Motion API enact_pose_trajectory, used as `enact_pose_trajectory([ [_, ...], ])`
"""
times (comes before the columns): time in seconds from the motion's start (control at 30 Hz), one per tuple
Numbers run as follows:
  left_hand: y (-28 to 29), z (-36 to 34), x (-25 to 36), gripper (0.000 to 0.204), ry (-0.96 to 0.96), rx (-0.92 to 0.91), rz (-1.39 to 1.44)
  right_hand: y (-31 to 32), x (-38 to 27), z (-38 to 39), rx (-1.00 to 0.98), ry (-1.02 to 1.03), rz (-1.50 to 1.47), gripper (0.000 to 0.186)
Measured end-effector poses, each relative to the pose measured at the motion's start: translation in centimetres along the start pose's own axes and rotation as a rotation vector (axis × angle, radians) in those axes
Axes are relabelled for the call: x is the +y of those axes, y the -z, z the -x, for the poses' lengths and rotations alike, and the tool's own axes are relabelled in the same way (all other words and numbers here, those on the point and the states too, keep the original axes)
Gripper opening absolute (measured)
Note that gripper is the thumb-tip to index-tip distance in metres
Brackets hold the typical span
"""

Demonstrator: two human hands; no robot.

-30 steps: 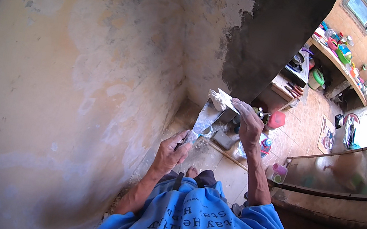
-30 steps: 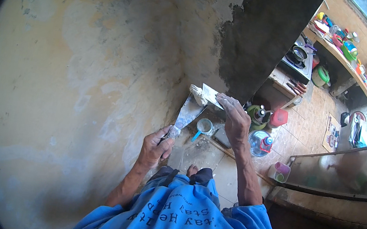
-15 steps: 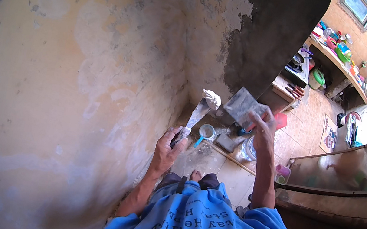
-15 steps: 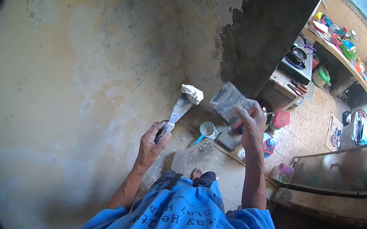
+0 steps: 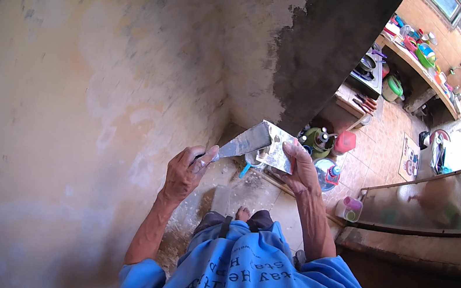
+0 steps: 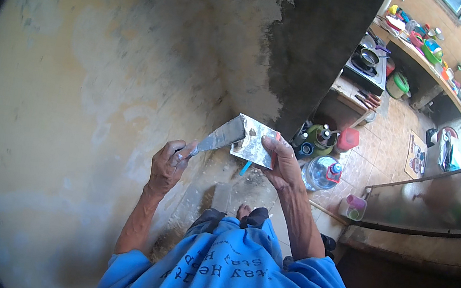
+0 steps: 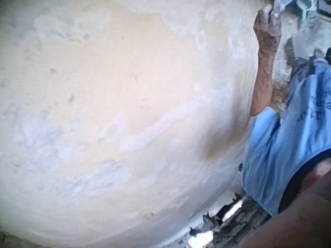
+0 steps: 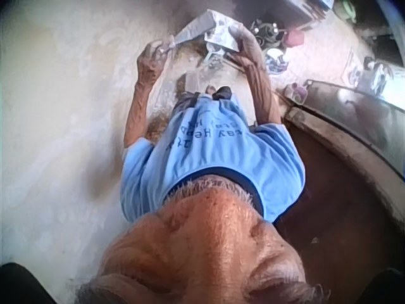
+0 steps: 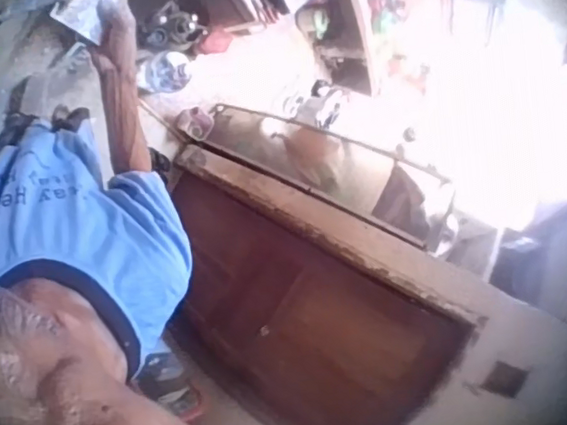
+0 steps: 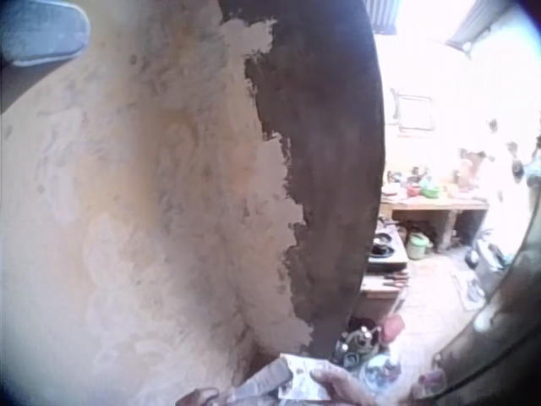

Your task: The person mixes putty in a small bucket using a scraper and then applies the putty to a damaged section of an indoor wall using a larger scraper.

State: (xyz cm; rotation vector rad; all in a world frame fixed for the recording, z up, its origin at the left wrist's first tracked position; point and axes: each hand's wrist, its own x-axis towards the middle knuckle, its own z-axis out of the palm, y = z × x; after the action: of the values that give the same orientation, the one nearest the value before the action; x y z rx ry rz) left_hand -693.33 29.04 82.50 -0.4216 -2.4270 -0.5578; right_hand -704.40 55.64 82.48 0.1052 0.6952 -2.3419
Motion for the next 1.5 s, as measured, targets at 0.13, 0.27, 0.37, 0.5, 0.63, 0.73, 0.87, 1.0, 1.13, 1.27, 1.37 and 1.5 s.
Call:
enact_pose_trajectory([
  [0.13, 0.0, 0.6, -0.6, 0.051, -0.004, -0.036, -0.081, -0.5, 0.7, -0.2, 0.075, 0.072, -0.138, 0.044],
  [0.27, -0.9, 3.7, -2.6, 0.041, 0.175, -0.094, 0.021, -2.1, -0.7, 0.2, -0.094, 0.156, 0.021, 0.043],
  [0.37, -0.9, 4.2, -1.2, 0.038, 0.736, -0.145, 0.715, -1.2, -1.9, -0.4, 0.089, 0.385, 0.318, 0.04],
  [0.5, 0.8, 1.5, 3.3, 0.038, 1.114, -0.15, 1.429, -1.5, -2.9, -0.2, 0.007, 0.542, 0.605, 0.026],
  [0.63, 1.8, 0.4, 4.9, 0.03, 1.149, -0.179, 1.585, -2.9, -1.9, -0.7, -0.014, 0.732, 0.841, 0.015],
  [0.73, 2.4, -0.2, 5.6, 0.031, 1.158, -0.178, 1.589, -3.7, -1.7, -0.6, -0.053, 0.783, 0.965, 0.015],
  [0.87, 2.4, 0.0, 5.8, 0.031, 1.15, -0.153, 1.586, -3.1, -1.4, -1.1, -0.116, 0.886, 1.114, 0.015],
  [1.0, 2.4, 0.2, 6.1, 0.032, 1.131, -0.13, 1.54, -3.5, -0.9, -1.4, -0.137, 0.975, 1.207, 0.012],
  [1.13, 1.8, 0.3, 6.4, 0.036, 1.096, -0.088, 1.525, -2.5, -1.0, -2.8, -0.248, 1.153, 1.322, 0.011],
  [1.27, 1.4, 0.8, 6.6, 0.038, 1.09, -0.066, 1.507, -1.1, -0.5, -3.2, -0.122, 1.061, 1.319, 0.022],
  [1.37, 1.1, 1.2, 6.7, 0.04, 1.109, -0.054, 1.532, 0.2, -0.3, -3.9, -0.124, 1.12, 1.383, 0.024],
  [1.5, 0.9, 0.7, 6.8, 0.039, 1.137, -0.035, 1.62, 4.0, 0.3, -5.1, 0.078, 0.96, 1.492, 0.019],
])
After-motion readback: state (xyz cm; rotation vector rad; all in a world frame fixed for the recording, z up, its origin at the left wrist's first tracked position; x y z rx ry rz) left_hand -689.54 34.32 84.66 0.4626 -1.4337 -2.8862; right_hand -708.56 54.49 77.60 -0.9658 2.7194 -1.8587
